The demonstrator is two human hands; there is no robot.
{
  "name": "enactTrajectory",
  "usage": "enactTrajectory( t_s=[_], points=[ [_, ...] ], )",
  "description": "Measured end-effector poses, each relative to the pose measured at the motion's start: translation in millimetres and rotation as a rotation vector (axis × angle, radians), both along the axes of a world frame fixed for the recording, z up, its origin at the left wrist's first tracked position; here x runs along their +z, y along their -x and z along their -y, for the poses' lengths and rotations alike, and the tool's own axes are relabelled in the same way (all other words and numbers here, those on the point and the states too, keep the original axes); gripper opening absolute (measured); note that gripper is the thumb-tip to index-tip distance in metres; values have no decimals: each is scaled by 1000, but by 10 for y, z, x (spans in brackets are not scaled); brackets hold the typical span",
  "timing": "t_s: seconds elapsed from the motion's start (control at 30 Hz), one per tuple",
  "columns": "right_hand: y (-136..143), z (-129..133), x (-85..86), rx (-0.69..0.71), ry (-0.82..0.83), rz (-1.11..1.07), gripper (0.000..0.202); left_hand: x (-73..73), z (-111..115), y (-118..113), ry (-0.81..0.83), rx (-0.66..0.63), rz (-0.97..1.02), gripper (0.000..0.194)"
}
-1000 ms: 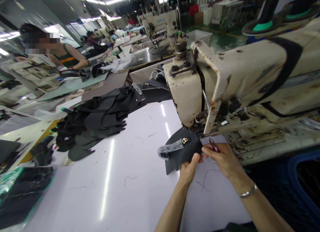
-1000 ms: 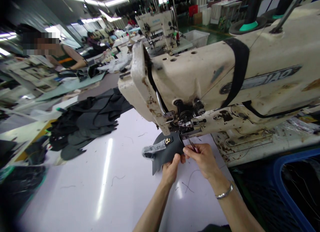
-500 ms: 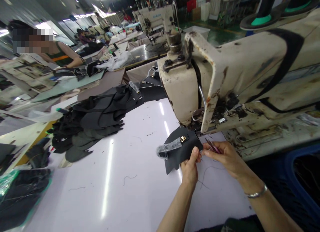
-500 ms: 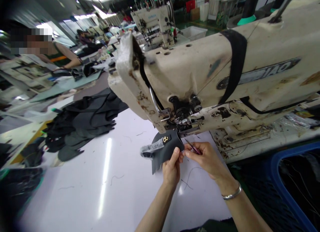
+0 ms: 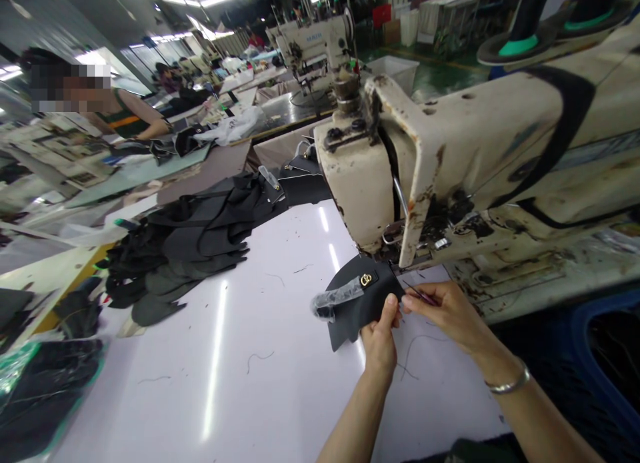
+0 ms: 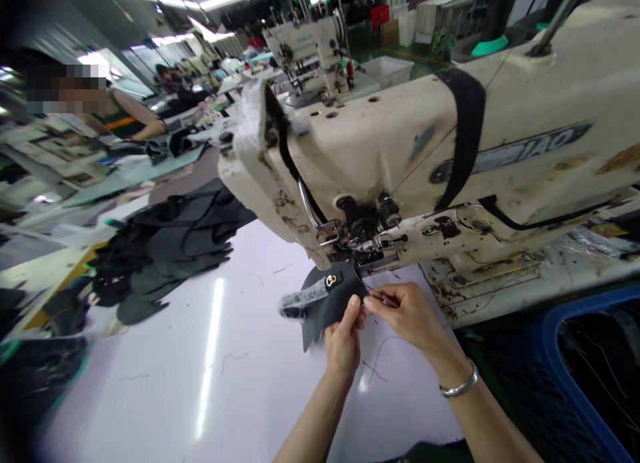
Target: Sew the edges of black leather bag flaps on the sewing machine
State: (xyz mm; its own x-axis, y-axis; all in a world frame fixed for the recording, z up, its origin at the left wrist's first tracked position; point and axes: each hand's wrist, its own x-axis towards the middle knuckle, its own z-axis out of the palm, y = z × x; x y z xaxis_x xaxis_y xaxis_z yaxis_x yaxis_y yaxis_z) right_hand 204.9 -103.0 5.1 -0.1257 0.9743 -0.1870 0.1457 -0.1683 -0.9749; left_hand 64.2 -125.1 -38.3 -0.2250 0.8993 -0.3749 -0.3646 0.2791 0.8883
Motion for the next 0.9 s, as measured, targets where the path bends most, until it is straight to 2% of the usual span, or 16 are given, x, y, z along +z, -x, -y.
enactTrajectory(
  t_s=[0.13, 0.17, 0.23, 0.3, 0.33, 0.4, 0.47, 0.53, 0.6, 0.67, 0.77, 0.9],
  points=[
    [91, -66, -5, -12, -82, 68, 41, 14, 0, 2, 11, -48, -10, 48],
    [113, -71, -15, -35, -86, 74, 43, 47, 27, 17, 11, -106, -22, 50],
    [146, -66, -47, -102, -81, 70, 45, 151, 132, 81, -4, -318, -63, 58],
    [165, -51, -82, -155, -72, 39, 46, 281, 283, 200, -107, -486, -208, 60],
    [171, -43, -98, -170, -67, 20, 47, 341, 357, 278, -206, -473, -345, 58],
    [181, -29, -124, -185, -51, -24, 47, 426, 453, 453, -429, -279, -677, 44],
    [194, -20, -149, -204, -19, -76, 47, 449, 436, 616, -519, -126, -935, 28],
    [209, -15, -182, -218, 23, -136, 47, 422, 301, 726, -450, -151, -1071, 25],
    [222, -11, -221, -218, 59, -195, 48, 386, 88, 769, -359, -272, -1099, 40],
    [229, -9, -259, -221, 75, -225, 49, 386, -154, 761, -353, -382, -1080, 54],
    [232, -4, -301, -248, 61, -179, 49, 491, -471, 720, -459, -465, -1144, 63],
    [230, 11, -329, -258, 15, -112, 49, 695, -683, 670, -496, -522, -1272, 49]
  ],
)
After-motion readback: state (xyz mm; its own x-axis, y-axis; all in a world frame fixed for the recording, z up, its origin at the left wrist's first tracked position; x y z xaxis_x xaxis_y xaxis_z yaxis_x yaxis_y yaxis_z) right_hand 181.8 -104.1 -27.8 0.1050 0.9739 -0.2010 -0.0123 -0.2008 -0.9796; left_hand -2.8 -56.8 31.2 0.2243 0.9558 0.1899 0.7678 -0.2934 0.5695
